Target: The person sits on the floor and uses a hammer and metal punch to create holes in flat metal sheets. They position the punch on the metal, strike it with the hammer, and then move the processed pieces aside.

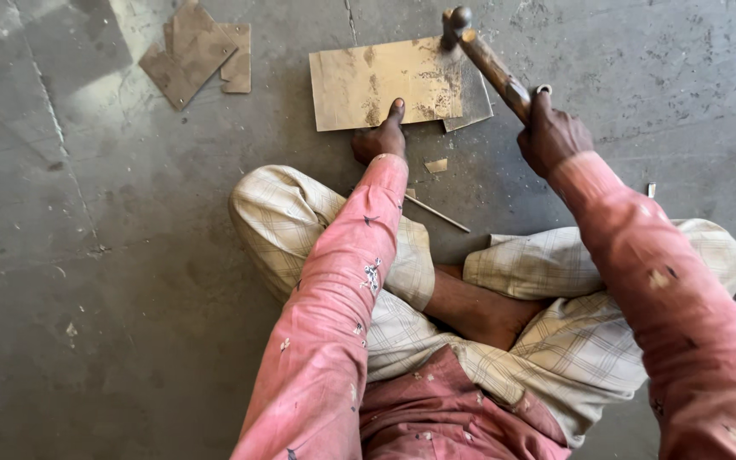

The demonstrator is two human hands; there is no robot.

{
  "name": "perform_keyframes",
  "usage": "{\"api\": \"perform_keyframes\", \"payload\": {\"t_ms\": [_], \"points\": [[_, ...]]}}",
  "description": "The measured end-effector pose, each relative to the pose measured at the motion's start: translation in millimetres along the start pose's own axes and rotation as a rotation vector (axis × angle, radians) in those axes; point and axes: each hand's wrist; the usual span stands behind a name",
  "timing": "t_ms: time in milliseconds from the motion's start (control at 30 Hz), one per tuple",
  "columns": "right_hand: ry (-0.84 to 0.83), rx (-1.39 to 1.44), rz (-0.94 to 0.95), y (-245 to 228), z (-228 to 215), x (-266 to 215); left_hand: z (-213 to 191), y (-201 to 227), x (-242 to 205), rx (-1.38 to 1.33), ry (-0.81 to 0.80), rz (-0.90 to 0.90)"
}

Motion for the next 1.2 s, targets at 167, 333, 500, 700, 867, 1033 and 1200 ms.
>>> {"api": "perform_keyframes", "payload": {"t_ms": [167,333,500,700,867,1033,1200], "points": [[0.082,0.011,-0.071,-1.5,1.0,10.5,-1.4,5.2,8.6,0.084,0.111,0.182],[0.071,-0.008,-0.054,27.5,-5.1,-9.6,14.5,17.0,-10.1,-0.399,-0.138,0.039],[0.195,0.15,-0.087,78.6,-8.9,-36.3,36.5,25.2,-22.1,-0.524,-0.154,0.04],[0.125,0.065,-0.083,96.3,-2.6,-38.7,37.6,31.1,-19.5,-0.09,0.074,0.253],[0.08,-0.02,-0.066,97.3,-12.3,-44.5,39.3,19.2,-25.7,-0.158,-0.003,0.206],[-0.143,0.146,0.044,100.6,-27.1,-77.8,48.7,13.7,-8.7,-0.385,-0.067,0.225],[-0.37,0.251,0.154,66.0,-3.3,-155.7,44.0,24.9,12.7,-0.715,-0.389,0.39]]}}
Point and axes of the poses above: each hand's wrist, its own x-axis towards the middle knuckle, its own z-axis out of the palm, y = z × x, and after that the axes turned 4 degrees about x, right-handed
